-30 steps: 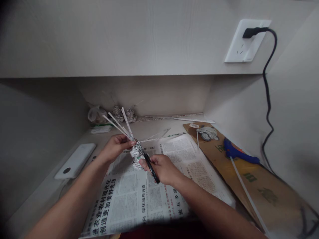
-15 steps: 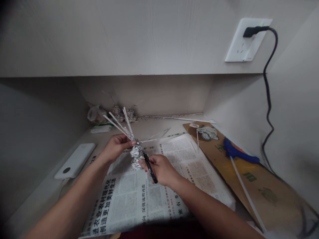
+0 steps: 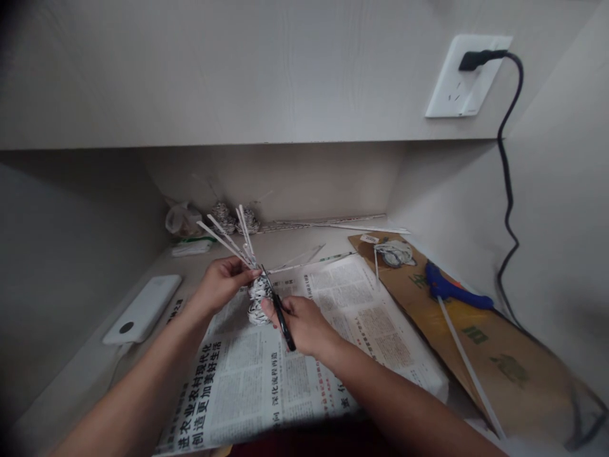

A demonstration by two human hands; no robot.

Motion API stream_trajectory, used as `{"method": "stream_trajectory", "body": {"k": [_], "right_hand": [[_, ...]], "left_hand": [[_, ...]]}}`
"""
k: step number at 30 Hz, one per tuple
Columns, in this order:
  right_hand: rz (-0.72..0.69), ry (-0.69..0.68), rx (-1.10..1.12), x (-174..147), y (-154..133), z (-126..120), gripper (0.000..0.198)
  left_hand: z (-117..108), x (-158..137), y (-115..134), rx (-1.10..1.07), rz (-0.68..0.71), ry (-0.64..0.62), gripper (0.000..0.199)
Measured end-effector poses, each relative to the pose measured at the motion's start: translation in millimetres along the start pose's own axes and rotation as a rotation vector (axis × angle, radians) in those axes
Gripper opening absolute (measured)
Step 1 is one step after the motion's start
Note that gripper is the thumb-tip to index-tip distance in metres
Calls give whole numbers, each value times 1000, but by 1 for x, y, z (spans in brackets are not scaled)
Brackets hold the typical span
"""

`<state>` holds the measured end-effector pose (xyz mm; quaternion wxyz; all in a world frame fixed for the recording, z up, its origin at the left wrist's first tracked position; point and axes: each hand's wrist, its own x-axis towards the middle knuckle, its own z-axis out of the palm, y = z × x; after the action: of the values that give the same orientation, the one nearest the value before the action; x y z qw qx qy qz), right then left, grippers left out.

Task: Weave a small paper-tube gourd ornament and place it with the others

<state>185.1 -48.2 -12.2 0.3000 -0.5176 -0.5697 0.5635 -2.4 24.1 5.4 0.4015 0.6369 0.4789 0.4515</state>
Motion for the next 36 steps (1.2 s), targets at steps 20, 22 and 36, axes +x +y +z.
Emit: {"method": "stream_trajectory", "body": {"k": [20,22,36], "right_hand": [[21,4,95,-4,-4,7,57],[-4,13,133,-3,2,11,54],[-293,352,-173,-11,5,-27,37]], "left_hand": [[7,-13,19,384,120,136,24],[8,-13,18,381,119,133,23],[-14,6,6,-179,26,46,21]]}}
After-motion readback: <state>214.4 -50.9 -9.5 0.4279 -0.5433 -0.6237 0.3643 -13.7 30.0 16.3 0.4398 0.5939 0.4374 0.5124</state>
